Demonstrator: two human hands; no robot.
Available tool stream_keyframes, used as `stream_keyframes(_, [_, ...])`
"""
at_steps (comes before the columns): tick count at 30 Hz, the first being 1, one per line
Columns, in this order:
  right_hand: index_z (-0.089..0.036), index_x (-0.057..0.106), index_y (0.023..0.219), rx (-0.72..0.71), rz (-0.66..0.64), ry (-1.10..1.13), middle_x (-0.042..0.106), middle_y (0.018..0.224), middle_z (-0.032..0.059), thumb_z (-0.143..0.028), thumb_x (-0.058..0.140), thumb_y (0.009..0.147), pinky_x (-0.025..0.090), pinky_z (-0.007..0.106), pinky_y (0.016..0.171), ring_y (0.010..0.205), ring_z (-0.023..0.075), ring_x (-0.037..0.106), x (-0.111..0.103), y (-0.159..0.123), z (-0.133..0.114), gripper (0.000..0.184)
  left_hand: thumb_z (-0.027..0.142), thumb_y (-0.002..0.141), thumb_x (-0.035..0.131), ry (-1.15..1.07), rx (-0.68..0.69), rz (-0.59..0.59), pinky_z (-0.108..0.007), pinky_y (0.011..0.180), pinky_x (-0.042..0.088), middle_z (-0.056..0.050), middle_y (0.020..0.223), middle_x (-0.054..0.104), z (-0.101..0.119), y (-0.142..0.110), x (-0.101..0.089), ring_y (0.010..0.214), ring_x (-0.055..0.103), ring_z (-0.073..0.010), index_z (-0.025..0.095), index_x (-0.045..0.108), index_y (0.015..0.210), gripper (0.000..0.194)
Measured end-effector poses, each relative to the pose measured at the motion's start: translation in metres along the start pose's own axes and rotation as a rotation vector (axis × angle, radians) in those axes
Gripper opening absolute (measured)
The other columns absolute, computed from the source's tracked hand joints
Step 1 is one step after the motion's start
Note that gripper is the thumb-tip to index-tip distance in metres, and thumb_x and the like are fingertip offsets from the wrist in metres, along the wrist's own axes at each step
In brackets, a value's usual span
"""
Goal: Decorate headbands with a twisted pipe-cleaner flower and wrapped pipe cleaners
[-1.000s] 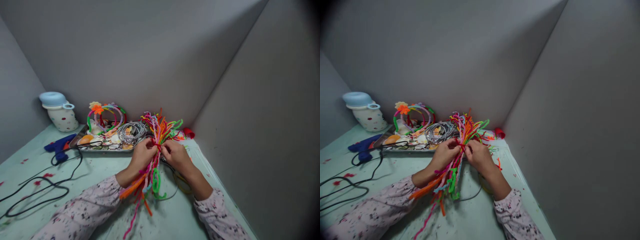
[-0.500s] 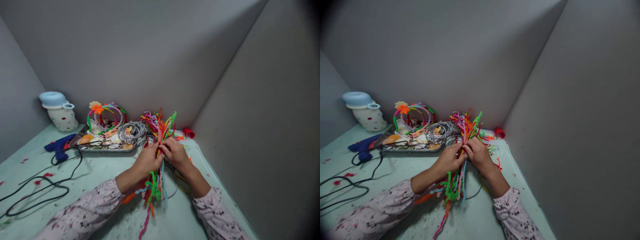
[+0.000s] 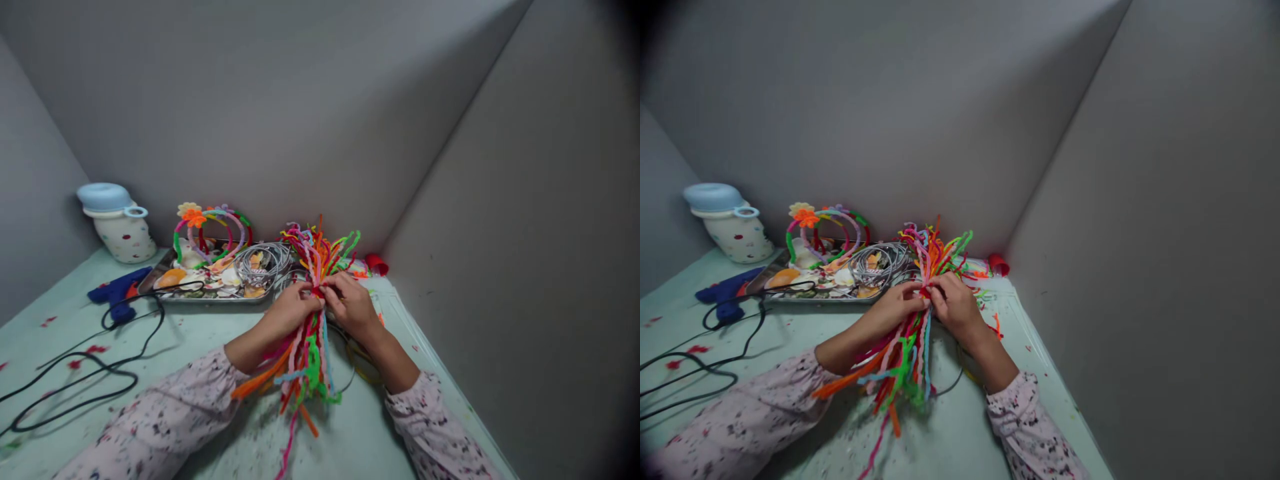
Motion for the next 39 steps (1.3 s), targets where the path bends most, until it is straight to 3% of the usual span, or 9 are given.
stream_keyframes(4, [-0.018,0.06,0.088,0.029,0.027,0.018,0.062,0.084,0.0057,-0.017,0.05,0.085,0.046,0.028,0.073,0.081,0.0176,0.058,0.003,0.001,-0.002,0.011,0.013,0.063,0.061,-0.439,-0.179,-0.171,-0.024,0.063,0.045,-0.003,0.064,0.065,-0.007,0.002,0.003,0.059,0.06,-0.014,0.009,0.066,0.082,0.02])
stream_keyframes(9, [-0.019,0.062,0.082,0.171,0.086,0.056,0.064,0.079,0.0029,-0.017,0.054,0.079,0.046,0.026,0.067,0.072,0.0152,0.059,-0.001,0.001,0.002,0.008,0.017,0.073,0.057,-0.739,-0.351,-0.163,-0.024,0.056,0.048,-0.007,0.06,0.065,-0.009,0.001,0.005,0.053,0.06,-0.0139,0.008,0.065,0.076,0.013])
stream_keyframes(13, [-0.019,0.063,0.081,0.28,0.069,0.167,0.064,0.075,0.0019,-0.022,0.056,0.079,0.046,0.026,0.064,0.067,0.0146,0.058,-0.001,0.0,0.006,0.008,0.013,0.074,0.054,-0.751,-0.325,-0.08,-0.021,0.052,0.047,-0.005,0.055,0.063,-0.004,0.001,0.004,0.049,0.058,-0.0119,0.009,0.063,0.068,0.011])
stream_keyframes(17, [-0.019,0.059,0.077,0.457,0.043,0.423,0.061,0.069,0.0,-0.027,0.056,0.077,0.048,0.027,0.058,0.061,0.014,0.056,0.005,-0.002,0.009,0.008,0.016,0.071,0.057,-0.734,-0.265,-0.055,-0.021,0.052,0.045,-0.002,0.052,0.06,-0.003,0.001,0.004,0.046,0.055,-0.01,0.01,0.062,0.065,0.01])
stream_keyframes(21, [-0.019,0.056,0.074,0.625,-0.031,0.606,0.06,0.065,-0.0018,-0.027,0.059,0.074,0.047,0.026,0.053,0.056,0.0133,0.055,0.011,-0.001,0.007,0.009,0.024,0.067,0.065,-0.601,-0.15,-0.054,-0.021,0.05,0.041,-0.002,0.056,0.061,-0.008,0.004,0.0,0.047,0.052,-0.0094,0.009,0.063,0.068,0.014])
stream_keyframes(24, [-0.019,0.057,0.076,0.676,-0.058,0.652,0.06,0.063,-0.0024,-0.029,0.058,0.075,0.044,0.025,0.053,0.054,0.0121,0.054,0.012,-0.001,0.005,0.01,0.028,0.068,0.065,-0.488,-0.085,-0.016,-0.023,0.051,0.041,-0.001,0.057,0.06,-0.01,0.006,-0.005,0.05,0.053,-0.0108,0.01,0.063,0.067,0.018])
stream_keyframes(29, [-0.019,0.058,0.08,0.626,-0.05,0.554,0.06,0.065,-0.0016,-0.03,0.054,0.08,0.043,0.025,0.053,0.055,0.0127,0.053,0.01,-0.001,0.004,0.012,0.028,0.071,0.061,-0.431,-0.047,-0.002,-0.022,0.051,0.039,0.0,0.055,0.058,-0.005,0.003,-0.005,0.049,0.05,-0.0097,0.011,0.061,0.065,0.018])
stream_keyframes(36, [-0.019,0.064,0.085,0.196,0.046,0.007,0.064,0.084,0.0069,-0.02,0.046,0.087,0.043,0.032,0.076,0.082,0.0198,0.057,-0.004,0.002,-0.018,0.019,0.027,0.07,0.061,-0.539,-0.098,0.028,-0.022,0.053,0.042,0.001,0.054,0.057,-0.008,0.005,-0.005,0.049,0.051,-0.0098,0.011,0.062,0.067,0.016])
stream_keyframes(39, [-0.019,0.063,0.081,0.198,0.033,-0.03,0.063,0.081,0.0064,-0.018,0.046,0.085,0.042,0.032,0.074,0.078,0.0192,0.056,-0.006,0.003,-0.02,0.018,0.027,0.07,0.06,-0.519,-0.095,0.031,-0.022,0.052,0.041,0.001,0.053,0.056,-0.005,0.004,-0.005,0.048,0.05,-0.0098,0.012,0.061,0.064,0.016])
Point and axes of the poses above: each hand's wrist, its own y-axis towards the middle knuckle, its own x-axis out of the palm, z = x × y, the point moved 4 cm from there along y, towards the middle knuckle
